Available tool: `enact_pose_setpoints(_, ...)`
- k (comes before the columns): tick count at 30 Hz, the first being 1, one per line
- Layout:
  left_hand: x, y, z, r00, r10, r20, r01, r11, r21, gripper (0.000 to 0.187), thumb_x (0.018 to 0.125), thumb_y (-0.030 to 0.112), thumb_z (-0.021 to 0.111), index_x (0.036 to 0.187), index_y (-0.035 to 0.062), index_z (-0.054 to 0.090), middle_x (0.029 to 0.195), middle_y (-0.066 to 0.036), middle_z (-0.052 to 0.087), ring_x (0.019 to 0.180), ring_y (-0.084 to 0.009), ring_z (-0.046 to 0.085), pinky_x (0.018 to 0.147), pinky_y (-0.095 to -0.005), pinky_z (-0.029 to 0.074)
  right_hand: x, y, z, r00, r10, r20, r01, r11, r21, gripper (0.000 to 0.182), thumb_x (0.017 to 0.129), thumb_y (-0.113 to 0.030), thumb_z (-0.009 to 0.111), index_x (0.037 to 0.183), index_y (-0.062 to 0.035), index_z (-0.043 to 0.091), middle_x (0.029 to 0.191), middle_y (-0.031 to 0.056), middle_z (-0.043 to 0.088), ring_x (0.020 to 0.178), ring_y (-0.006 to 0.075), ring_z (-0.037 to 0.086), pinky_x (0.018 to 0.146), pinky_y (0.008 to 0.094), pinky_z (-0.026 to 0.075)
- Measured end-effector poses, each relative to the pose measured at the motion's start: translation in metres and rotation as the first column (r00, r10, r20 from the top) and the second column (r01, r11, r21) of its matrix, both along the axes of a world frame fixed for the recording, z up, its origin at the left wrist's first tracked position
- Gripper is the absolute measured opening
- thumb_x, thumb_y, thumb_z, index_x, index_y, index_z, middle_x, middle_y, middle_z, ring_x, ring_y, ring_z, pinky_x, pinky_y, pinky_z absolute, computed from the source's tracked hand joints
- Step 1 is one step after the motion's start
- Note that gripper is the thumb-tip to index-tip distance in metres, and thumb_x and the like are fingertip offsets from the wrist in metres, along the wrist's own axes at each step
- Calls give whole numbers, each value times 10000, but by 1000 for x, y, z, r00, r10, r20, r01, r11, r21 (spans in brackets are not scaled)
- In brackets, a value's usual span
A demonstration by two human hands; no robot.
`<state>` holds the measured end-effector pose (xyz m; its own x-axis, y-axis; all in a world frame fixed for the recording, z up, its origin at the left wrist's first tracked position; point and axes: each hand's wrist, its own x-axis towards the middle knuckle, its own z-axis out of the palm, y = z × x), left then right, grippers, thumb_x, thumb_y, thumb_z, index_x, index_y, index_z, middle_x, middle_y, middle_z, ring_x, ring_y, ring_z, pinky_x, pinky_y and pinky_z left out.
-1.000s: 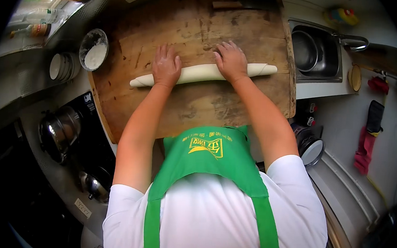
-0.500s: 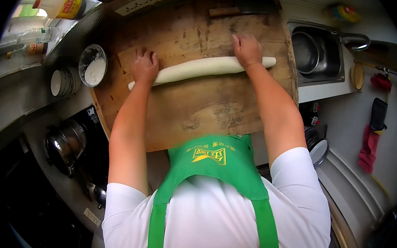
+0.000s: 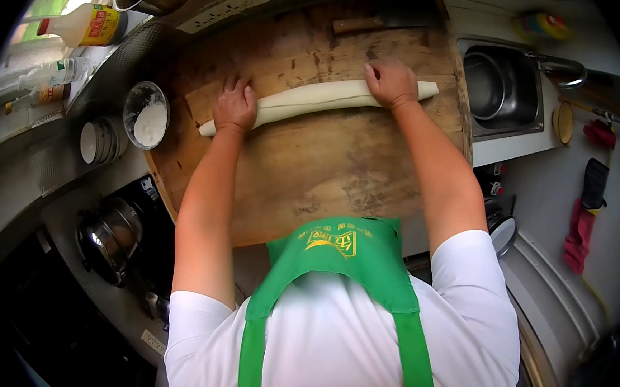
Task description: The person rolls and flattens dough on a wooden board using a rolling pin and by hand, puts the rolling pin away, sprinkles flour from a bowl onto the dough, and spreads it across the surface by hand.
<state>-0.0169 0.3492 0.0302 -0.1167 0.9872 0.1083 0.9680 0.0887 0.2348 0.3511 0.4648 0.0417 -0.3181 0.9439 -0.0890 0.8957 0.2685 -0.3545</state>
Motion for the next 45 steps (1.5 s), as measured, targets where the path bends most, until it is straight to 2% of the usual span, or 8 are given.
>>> enact_pose_setpoints(4,4,0,16,964,261,55,-227,910,-347,392,983,343,554,1279,120,681,1414,-164,606,1342,-422,523,1075,-532,464,2,-4,3,952,-124,-279,197,948,251,384,970,-454,632,1154,-131,725,1146,81,723,1108,331,643,944,499,499)
enact_pose_setpoints(6,19,-28,-1,989,37,146,-66,978,199,449,969,385,577,1331,128,641,1437,-167,583,1367,-421,502,1095,-513,448,20,-27,-2,937,-5,-349,142,918,369,411,954,-447,656,1209,-126,688,1178,94,708,1139,334,629,966,481,485)
enact_pose_setpoints(8,31,-41,0,1000,24,8,-25,991,130,485,960,408,586,1355,130,623,1456,-165,565,1386,-419,484,1100,-512,444,43,-50,-9,969,245,-34,-214,901,378,411,947,-459,647,1190,-130,687,1180,106,691,1143,332,618,965,457,488)
enact_pose_setpoints(12,24,-24,-11,991,63,-115,-61,998,23,557,927,459,612,1381,136,604,1496,-162,521,1432,-404,439,1080,-526,456,26,-28,-3,976,217,28,-205,863,463,407,937,-480,639,1130,-128,709,1121,103,699,1100,325,630,938,461,491)
enact_pose_setpoints(18,-9,59,18,981,196,10,-196,980,27,420,1029,416,530,1063,73,772,1156,-197,705,1152,-396,628,948,-509,534,-5,47,-1,969,-229,-89,244,941,236,387,970,-479,621,984,-115,754,930,114,725,954,350,671,884,507,484)
enact_pose_setpoints(23,-30,2,11,995,62,-71,-71,990,-122,425,1023,425,525,908,88,758,888,-178,734,901,-384,698,819,-532,542,14,34,-6,985,-1,175,-38,974,223,524,1032,-507,494,885,-95,782,975,150,762,963,374,688,873,527,487)
enact_pose_setpoints(34,91,-120,-5,986,-154,66,152,988,30,314,935,339,602,770,85,686,795,-172,689,766,-392,647,713,-529,497,158,-148,-32,980,-153,127,101,933,345,329,923,-385,600,778,-108,699,844,132,677,831,377,639,786,531,467)
enact_pose_setpoints(45,79,-273,-12,997,16,-74,-41,937,-346,298,962,338,577,935,86,734,1002,-181,715,972,-390,653,892,-537,505,134,-251,-2,990,-46,-134,60,993,98,294,924,-399,642,964,-111,688,1040,97,675,1046,308,625,929,499,463)
